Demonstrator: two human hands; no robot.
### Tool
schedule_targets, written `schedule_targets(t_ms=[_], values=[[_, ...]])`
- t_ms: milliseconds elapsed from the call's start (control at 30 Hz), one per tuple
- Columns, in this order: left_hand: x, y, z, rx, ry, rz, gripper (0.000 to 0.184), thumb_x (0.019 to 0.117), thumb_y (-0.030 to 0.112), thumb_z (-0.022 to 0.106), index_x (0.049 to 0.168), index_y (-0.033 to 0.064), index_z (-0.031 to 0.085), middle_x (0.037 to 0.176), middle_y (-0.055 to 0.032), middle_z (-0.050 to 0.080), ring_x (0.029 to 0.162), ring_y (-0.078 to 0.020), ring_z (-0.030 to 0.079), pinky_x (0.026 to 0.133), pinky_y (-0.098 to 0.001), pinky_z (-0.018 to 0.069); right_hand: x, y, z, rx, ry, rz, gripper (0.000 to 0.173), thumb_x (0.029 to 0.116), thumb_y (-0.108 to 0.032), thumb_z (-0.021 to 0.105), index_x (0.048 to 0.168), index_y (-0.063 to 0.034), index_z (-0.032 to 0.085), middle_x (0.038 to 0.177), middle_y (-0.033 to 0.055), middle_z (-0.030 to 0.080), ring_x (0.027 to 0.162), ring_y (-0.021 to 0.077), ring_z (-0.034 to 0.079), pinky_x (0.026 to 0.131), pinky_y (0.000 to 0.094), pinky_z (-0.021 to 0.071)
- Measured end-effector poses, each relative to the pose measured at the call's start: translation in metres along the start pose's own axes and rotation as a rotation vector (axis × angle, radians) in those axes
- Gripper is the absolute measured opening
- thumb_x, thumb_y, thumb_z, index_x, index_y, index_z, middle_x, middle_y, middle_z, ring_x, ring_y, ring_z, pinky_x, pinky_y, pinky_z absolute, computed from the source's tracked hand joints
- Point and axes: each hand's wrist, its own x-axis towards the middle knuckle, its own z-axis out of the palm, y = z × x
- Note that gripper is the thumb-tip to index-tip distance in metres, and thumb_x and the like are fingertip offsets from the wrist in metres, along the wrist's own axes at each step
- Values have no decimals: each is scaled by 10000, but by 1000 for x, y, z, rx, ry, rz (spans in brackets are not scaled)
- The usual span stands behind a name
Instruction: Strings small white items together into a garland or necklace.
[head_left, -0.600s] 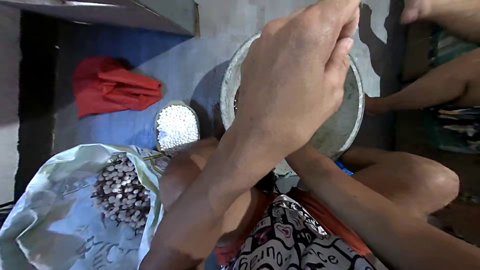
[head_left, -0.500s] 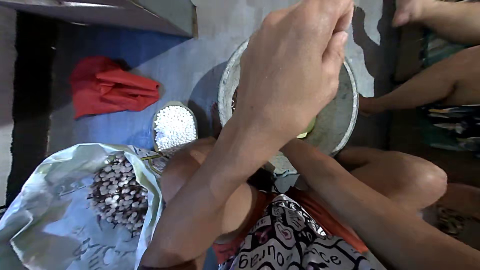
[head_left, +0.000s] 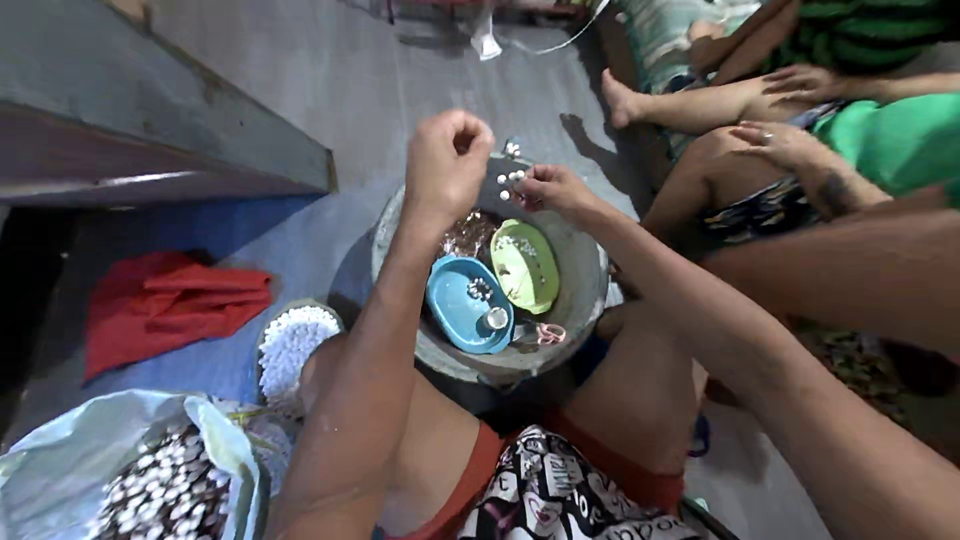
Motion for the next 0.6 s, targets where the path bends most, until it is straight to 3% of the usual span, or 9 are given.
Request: schedule_targets(t_ms=[133, 200, 400, 500, 600], values=[[4, -4, 31, 87, -229, -87, 386, 951, 273, 745, 1234, 25, 660, 1085, -135, 709, 913, -236, 709, 849, -471, 598, -28, -22, -22, 147, 88, -114, 167, 1025, -157, 625, 1038, 8, 645, 923, 115, 720, 767, 178, 702, 734, 356, 618], [5, -9, 46, 69, -257, -88, 421, 913, 273, 794, 1238, 34, 673, 1069, -112, 732, 909, -206, 727, 860, -444, 612, -37, -19, -22, 200, 98, -138, 165, 1025, -151, 630, 1033, 12, 652, 921, 117, 721, 764, 175, 700, 732, 352, 617], [5, -11, 75, -68, -221, -122, 158, 963, 118, 717, 1090, 25, 724, 932, -78, 743, 749, -158, 737, 737, -361, 656, -40, -10, -15, 307, 158, -114, 160, 1015, -146, 635, 1059, 5, 665, 901, 98, 706, 749, 160, 680, 704, 333, 604], [8, -14, 78, -119, -190, -16, 162, 984, 125, 691, 1088, 4, 715, 921, -84, 753, 746, -169, 742, 716, -368, 657, -36, -16, -24, 354, 69, -2, 295, 1048, -252, 604, 1230, -26, 661, 1030, 98, 727, 873, 191, 719, 807, 367, 619], [8, -14, 79, -132, -177, 48, 159, 977, 127, 698, 1079, 7, 708, 895, -74, 746, 744, -168, 733, 709, -367, 652, -35, -18, -27, 402, -19, 52, 326, 1039, -285, 623, 1239, -32, 667, 1074, 86, 726, 918, 188, 714, 843, 373, 609]])
